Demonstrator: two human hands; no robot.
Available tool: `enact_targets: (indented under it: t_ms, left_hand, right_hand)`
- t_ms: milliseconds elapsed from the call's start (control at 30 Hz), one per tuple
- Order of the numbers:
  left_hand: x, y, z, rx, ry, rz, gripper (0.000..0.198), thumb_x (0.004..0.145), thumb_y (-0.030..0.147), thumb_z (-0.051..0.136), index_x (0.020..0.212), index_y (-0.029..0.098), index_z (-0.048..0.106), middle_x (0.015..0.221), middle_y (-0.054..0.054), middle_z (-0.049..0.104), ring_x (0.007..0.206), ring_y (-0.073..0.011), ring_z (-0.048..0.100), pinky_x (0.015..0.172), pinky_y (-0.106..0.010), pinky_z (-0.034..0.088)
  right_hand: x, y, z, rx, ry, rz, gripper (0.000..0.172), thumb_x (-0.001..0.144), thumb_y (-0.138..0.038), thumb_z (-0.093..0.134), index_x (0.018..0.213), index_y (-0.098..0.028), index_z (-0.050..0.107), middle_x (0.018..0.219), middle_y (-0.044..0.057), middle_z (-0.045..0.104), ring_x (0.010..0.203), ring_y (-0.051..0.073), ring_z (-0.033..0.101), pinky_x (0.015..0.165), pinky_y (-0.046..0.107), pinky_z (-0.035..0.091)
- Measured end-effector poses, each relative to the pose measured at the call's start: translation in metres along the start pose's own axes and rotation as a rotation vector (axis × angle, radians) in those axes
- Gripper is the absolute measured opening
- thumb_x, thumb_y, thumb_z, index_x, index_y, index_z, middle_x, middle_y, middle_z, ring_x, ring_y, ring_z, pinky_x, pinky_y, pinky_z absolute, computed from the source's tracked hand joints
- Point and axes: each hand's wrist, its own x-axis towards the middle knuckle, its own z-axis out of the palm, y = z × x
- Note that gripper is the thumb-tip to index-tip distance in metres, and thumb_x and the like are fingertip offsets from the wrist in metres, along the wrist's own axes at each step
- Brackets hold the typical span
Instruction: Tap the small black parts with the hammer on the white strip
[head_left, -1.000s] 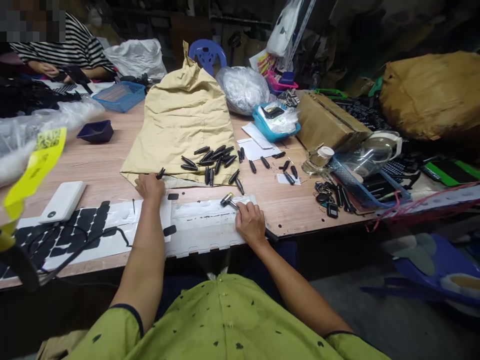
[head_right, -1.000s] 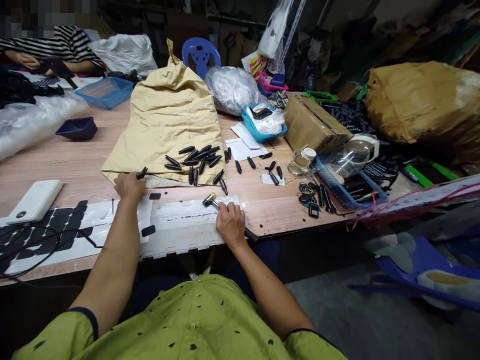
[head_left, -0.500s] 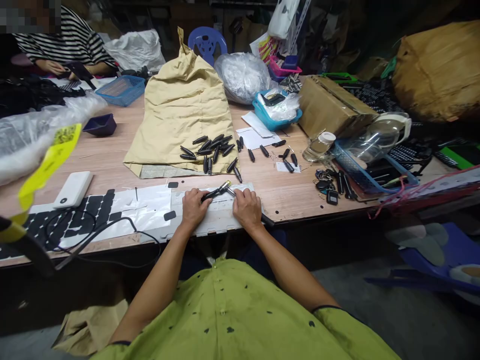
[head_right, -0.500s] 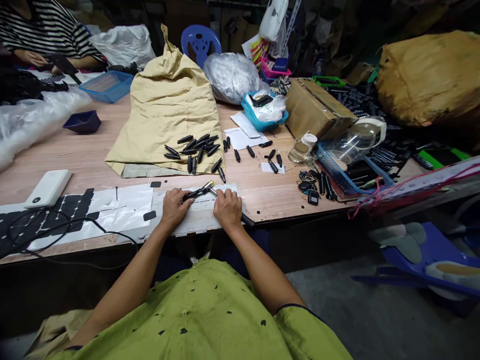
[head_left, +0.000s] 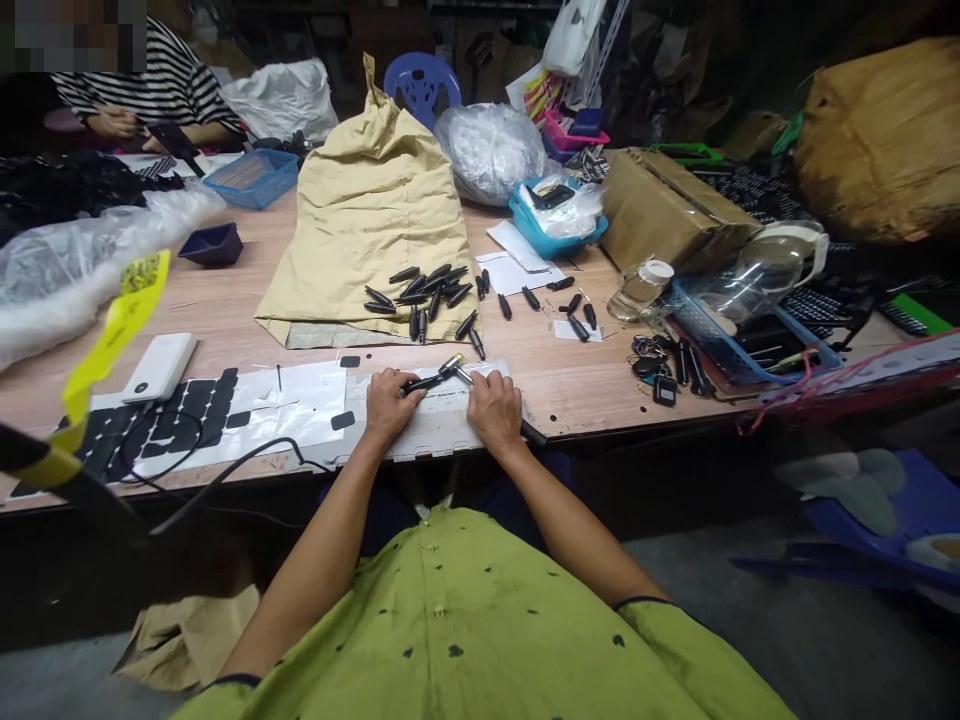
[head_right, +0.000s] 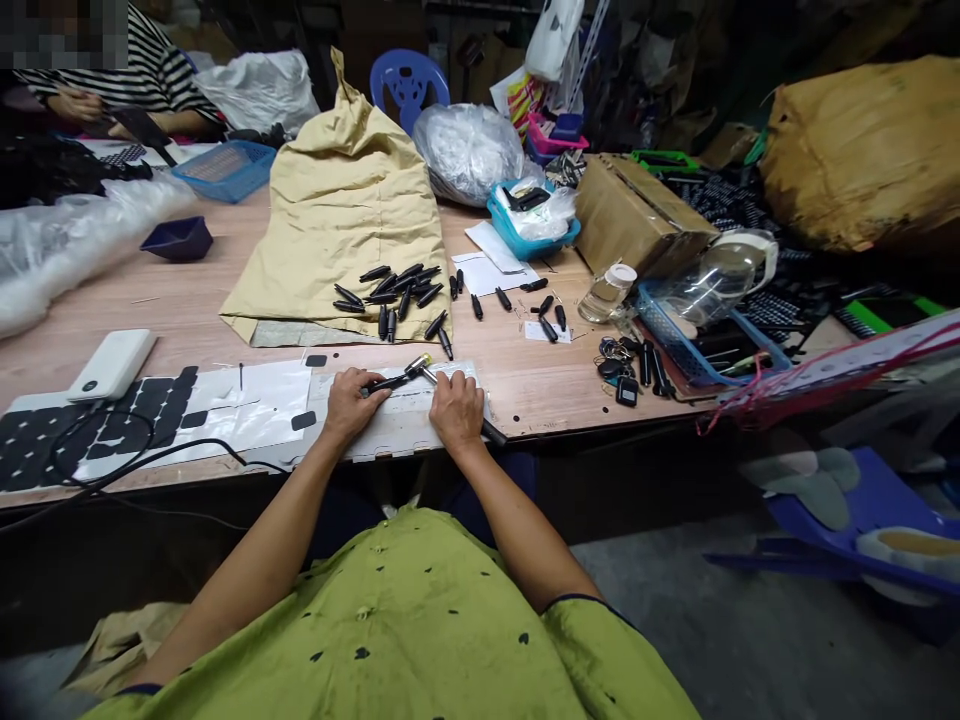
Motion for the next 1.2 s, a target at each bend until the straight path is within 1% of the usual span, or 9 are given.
enact_targets:
  t_ms: [167,267,367,500,600,700,933,1100,1200]
  left_hand:
    - [0.000,0.000,0.000,-0.006,0.001,-0.002,0.019,0.076,0.026,0.074,0.096,0.025,0.075,0.094,-0.004,0.068,0.100,-0.0268,0.058,0.090,-0.039,0.047]
    - [-0.001,0.000,0.000,-0.009,0.002,0.001,0.013,0.079,0.027,0.072,0.091,0.025,0.075,0.093,-0.004,0.068,0.099,-0.0268,0.058,0.090,-0.039,0.047]
    - [-0.002,0.001,0.001,-0.008,-0.015,0.005,0.013,0.081,0.028,0.071,0.092,0.026,0.076,0.093,-0.005,0.068,0.099,-0.0273,0.058,0.089,-0.040,0.046]
    - [-0.004,0.004,0.002,-0.002,-0.049,0.003,0.016,0.082,0.029,0.071,0.097,0.026,0.077,0.095,-0.006,0.068,0.100,-0.0278,0.057,0.090,-0.041,0.044]
    - [-0.005,0.006,0.003,-0.011,-0.063,0.004,0.017,0.083,0.031,0.071,0.098,0.028,0.077,0.096,-0.006,0.069,0.100,-0.0279,0.056,0.090,-0.041,0.044]
    - [-0.006,0.007,0.004,-0.020,-0.069,0.007,0.017,0.083,0.034,0.071,0.098,0.029,0.078,0.097,-0.006,0.069,0.100,-0.0282,0.055,0.089,-0.041,0.043]
    - [-0.009,0.008,0.008,-0.028,-0.067,0.010,0.017,0.084,0.033,0.071,0.099,0.030,0.078,0.096,-0.005,0.067,0.100,-0.0282,0.056,0.089,-0.042,0.042]
    - [-0.011,0.011,0.008,-0.028,-0.072,-0.001,0.016,0.084,0.032,0.071,0.099,0.029,0.077,0.096,-0.005,0.067,0.101,-0.0282,0.056,0.089,-0.041,0.042]
    - [-0.012,0.012,0.007,-0.034,-0.083,-0.001,0.015,0.084,0.032,0.071,0.098,0.029,0.077,0.095,-0.005,0.067,0.101,-0.0281,0.056,0.089,-0.041,0.043]
  right_hand:
    - [0.001,-0.001,0.001,0.000,-0.012,0.010,0.028,0.101,-0.025,0.045,0.116,-0.022,0.069,0.100,0.011,0.060,0.094,0.026,0.048,0.075,0.034,0.034]
    - [0.002,0.001,0.001,0.006,-0.008,0.007,0.028,0.100,-0.023,0.045,0.113,-0.022,0.069,0.098,0.011,0.060,0.093,0.025,0.048,0.074,0.034,0.035]
    - [-0.002,0.005,-0.003,0.040,0.017,-0.016,0.029,0.100,-0.021,0.046,0.116,-0.022,0.070,0.096,0.010,0.060,0.092,0.025,0.050,0.076,0.033,0.039]
    - [-0.015,0.007,-0.011,0.225,0.059,-0.084,0.036,0.102,-0.022,0.039,0.124,-0.022,0.068,0.100,0.009,0.062,0.094,0.021,0.056,0.084,0.030,0.045]
    - [-0.024,0.008,-0.014,0.403,0.029,-0.121,0.039,0.103,-0.023,0.036,0.124,-0.022,0.068,0.102,0.007,0.064,0.096,0.019,0.061,0.087,0.028,0.049]
    - [-0.028,0.009,-0.014,0.482,0.003,-0.134,0.037,0.102,-0.024,0.037,0.121,-0.021,0.069,0.101,0.007,0.067,0.095,0.019,0.063,0.088,0.029,0.051]
    - [-0.029,0.006,-0.015,0.481,0.017,-0.176,0.036,0.102,-0.025,0.039,0.124,-0.021,0.068,0.103,0.008,0.068,0.098,0.020,0.065,0.089,0.030,0.052]
    - [-0.028,0.006,-0.017,0.485,-0.052,-0.161,0.037,0.102,-0.025,0.039,0.121,-0.019,0.070,0.097,0.008,0.067,0.092,0.019,0.065,0.086,0.029,0.053]
    - [-0.028,0.004,-0.021,0.519,-0.037,-0.165,0.038,0.103,-0.026,0.037,0.122,-0.020,0.070,0.098,0.008,0.068,0.094,0.020,0.065,0.088,0.031,0.053]
